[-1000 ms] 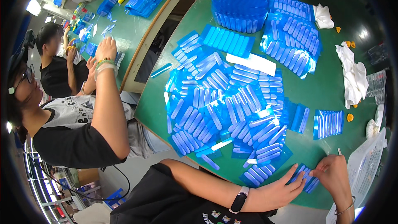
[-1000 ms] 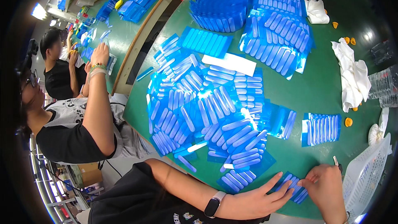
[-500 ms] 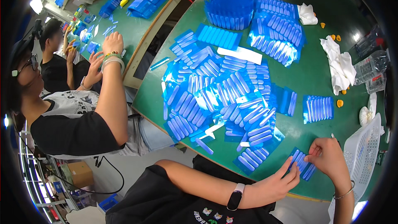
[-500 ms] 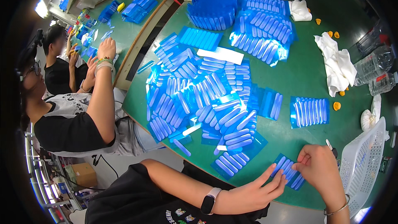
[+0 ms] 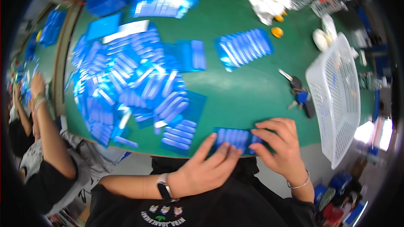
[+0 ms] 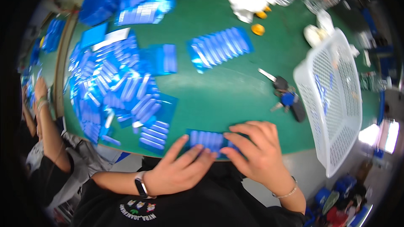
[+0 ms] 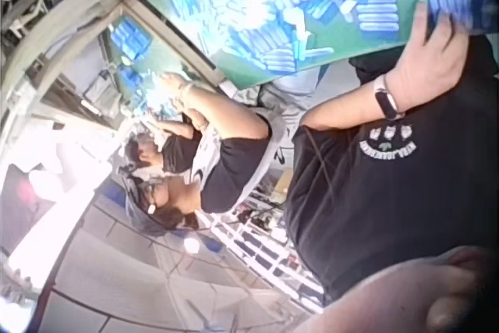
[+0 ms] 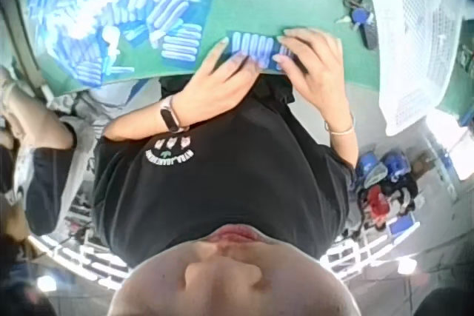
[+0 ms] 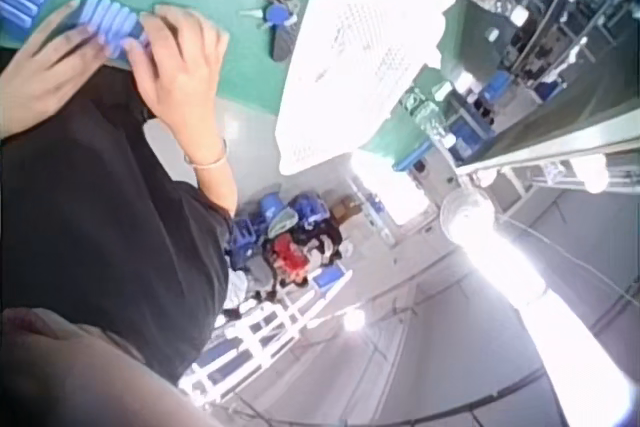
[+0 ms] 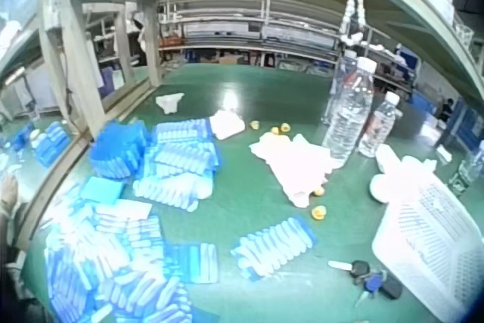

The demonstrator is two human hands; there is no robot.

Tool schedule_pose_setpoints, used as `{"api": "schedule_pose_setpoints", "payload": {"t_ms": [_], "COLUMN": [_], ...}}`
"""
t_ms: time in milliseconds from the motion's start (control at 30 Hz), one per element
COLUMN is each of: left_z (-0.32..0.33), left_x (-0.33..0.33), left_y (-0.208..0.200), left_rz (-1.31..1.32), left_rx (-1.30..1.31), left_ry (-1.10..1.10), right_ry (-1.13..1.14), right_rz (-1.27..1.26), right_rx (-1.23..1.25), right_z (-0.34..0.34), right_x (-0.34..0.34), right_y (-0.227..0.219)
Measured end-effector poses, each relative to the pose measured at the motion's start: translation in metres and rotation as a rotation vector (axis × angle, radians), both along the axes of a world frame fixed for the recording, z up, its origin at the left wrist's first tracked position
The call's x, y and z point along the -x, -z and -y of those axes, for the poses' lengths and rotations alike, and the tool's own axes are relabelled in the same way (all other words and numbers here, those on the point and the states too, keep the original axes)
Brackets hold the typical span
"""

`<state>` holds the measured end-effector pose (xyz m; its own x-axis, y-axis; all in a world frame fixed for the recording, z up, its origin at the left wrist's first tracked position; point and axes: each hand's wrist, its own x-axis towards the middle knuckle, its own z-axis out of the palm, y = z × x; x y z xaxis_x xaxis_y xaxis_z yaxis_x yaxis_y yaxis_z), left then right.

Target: The person peels strips from plastic sheets by hand, rubs over the strips on a sheet using a key, and stacks the sheets on the table.

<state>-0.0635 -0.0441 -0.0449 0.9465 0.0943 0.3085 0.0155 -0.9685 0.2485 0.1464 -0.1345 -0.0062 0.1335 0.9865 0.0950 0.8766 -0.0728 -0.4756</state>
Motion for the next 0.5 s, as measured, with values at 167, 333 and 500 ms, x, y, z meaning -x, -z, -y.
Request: {"api": "schedule_pose_setpoints", "payload": {"t_ms": [167, 333, 500], "left_z": [0.003, -0.002, 0.002], "left_x": [-0.002, -0.003, -0.003], "left_y": [-0.003, -0.010, -0.007], "left_rz": [-0.014, -0.048, -0.069], "left_rx": [0.012, 0.134, 0.151], "left_ry": [-0.002, -0.019, -0.070], "right_ry": [-0.093, -0.089, -0.080], "right_rz": [-0.006, 0.087, 0.159], "right_rx": [0.014, 0.030, -0.077], "right_z": [0.025, 0.037, 0.041], "right_x": [0.007, 0.010, 0.014], "right_y": [0.001, 0.016, 0.030]}}
